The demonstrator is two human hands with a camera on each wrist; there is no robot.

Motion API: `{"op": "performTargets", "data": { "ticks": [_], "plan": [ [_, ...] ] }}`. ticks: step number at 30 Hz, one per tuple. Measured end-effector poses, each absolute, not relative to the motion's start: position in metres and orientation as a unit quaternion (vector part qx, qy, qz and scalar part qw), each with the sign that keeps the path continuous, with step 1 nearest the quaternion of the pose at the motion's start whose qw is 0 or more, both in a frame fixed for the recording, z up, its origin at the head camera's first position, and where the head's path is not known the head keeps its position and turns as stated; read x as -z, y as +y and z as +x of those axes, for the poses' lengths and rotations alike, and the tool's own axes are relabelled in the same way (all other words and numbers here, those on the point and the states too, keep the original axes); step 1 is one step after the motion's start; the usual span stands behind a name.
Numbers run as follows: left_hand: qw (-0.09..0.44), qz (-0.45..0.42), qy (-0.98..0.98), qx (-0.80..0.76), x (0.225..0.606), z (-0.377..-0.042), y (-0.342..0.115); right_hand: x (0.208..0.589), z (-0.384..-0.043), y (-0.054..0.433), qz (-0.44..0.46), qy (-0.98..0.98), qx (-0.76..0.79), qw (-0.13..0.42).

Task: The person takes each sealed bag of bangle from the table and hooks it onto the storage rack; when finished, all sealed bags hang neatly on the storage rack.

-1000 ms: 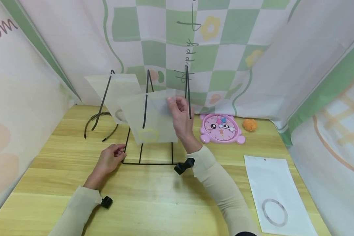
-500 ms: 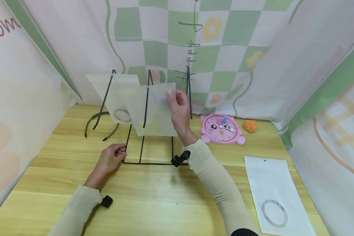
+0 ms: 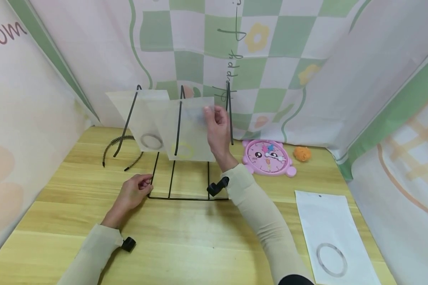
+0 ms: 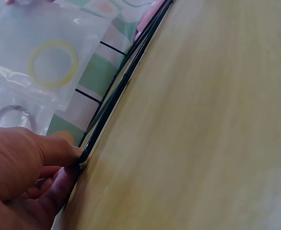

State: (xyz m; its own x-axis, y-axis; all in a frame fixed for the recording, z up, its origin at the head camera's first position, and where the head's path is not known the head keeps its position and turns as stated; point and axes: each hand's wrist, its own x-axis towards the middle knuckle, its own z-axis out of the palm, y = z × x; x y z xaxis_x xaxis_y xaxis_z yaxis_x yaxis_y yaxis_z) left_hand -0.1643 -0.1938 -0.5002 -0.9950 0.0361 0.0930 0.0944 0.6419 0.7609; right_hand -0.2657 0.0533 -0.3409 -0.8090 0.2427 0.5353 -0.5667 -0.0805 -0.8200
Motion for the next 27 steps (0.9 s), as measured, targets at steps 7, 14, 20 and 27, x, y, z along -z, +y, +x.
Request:
{"op": "performTargets", "data": {
  "ticks": [7, 14, 20, 27],
  "plan": [
    [0.039, -0.039, -0.904, 0.425, 0.503, -0.164, -0.194, 0.336, -0.269, 0.052, 0.129, -0.624, -0.719, 0.278],
    [0.040, -0.037, -0.904, 0.425, 0.503, -0.164, -0.194, 0.346, -0.287, 0.053, 0.124, -0.632, -0.710, 0.285],
    [0.040, -0.038, -0.904, 0.425, 0.503, -0.164, -0.195, 0.357, -0.305, 0.054, 0.140, -0.624, -0.710, 0.295],
    [0.039, -0.038, -0.901, 0.430, 0.503, -0.164, -0.195, 0.357, -0.310, 0.053, 0.137, -0.619, -0.717, 0.291]
  ]
}}
